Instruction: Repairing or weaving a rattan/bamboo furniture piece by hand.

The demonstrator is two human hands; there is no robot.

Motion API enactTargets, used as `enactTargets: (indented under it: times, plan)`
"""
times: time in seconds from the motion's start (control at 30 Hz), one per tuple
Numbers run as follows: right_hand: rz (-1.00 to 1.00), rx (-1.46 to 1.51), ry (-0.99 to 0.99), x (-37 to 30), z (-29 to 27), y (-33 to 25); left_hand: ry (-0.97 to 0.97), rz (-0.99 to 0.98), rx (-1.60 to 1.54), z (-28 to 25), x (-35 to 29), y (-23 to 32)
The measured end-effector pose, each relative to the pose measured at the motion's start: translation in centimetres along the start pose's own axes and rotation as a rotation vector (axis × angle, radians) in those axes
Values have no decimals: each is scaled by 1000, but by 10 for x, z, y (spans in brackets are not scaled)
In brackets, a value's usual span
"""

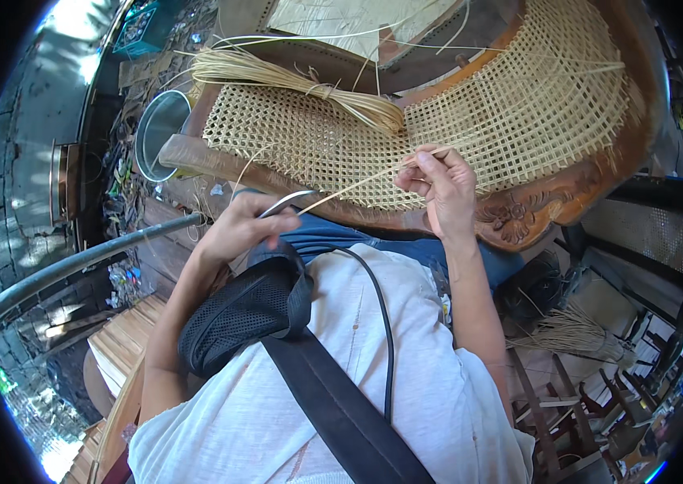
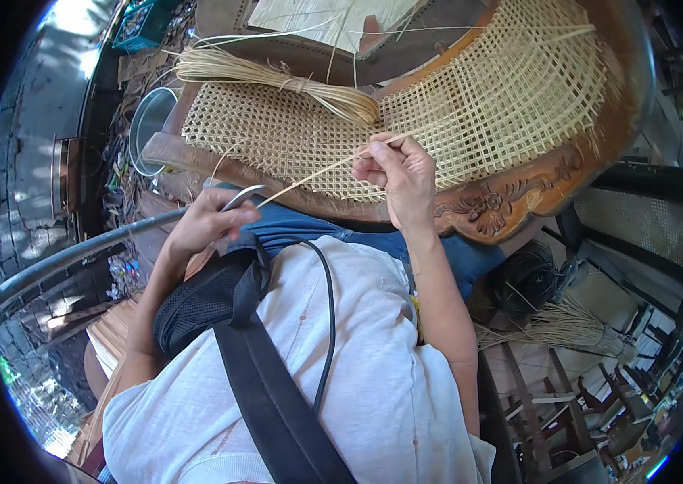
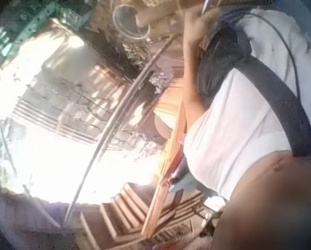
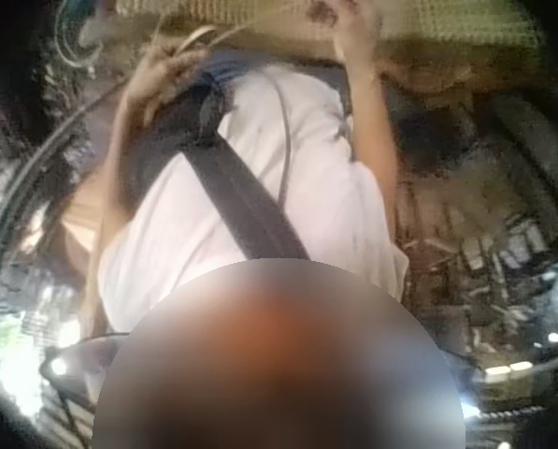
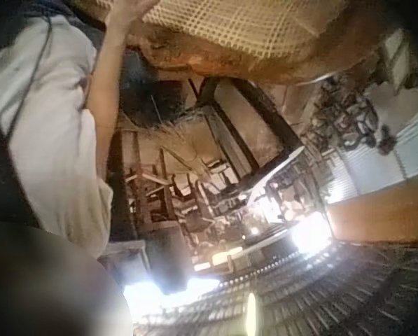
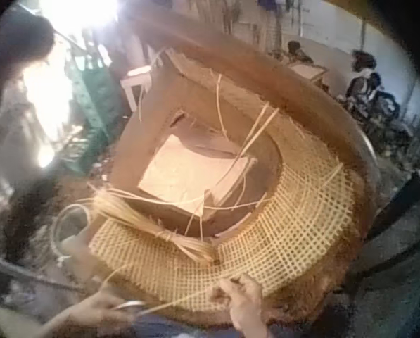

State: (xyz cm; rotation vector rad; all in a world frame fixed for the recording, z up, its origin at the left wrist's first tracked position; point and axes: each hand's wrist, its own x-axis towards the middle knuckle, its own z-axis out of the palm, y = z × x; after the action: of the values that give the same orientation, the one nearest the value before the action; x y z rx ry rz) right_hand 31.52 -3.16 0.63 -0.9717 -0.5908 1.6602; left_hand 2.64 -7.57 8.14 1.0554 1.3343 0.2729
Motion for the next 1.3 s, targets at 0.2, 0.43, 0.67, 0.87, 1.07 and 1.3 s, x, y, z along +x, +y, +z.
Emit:
enactTargets:
  times: [0.2, 0.43, 0.67, 0.87, 1.07, 1.3]
  plan:
    - [188, 3, -193, 10, 12, 24, 219, 19, 112, -12, 2, -30]
    - [210, -251, -347, 22, 53, 49, 188, 200, -167, 12, 52, -11]
    - [-22, -1595, -101, 153, 25, 63, 319, 84, 57, -11, 23, -41]
    - [-261, -1657, -188, 252, 23, 46, 248, 20, 19, -10, 1, -53]
    - [-325, -1584, -162, 318, 25, 23, 203, -45, -140, -2, 6, -52]
    - [-349, -1707, -322, 315, 7, 24, 342, -161, -322, -6, 17, -40]
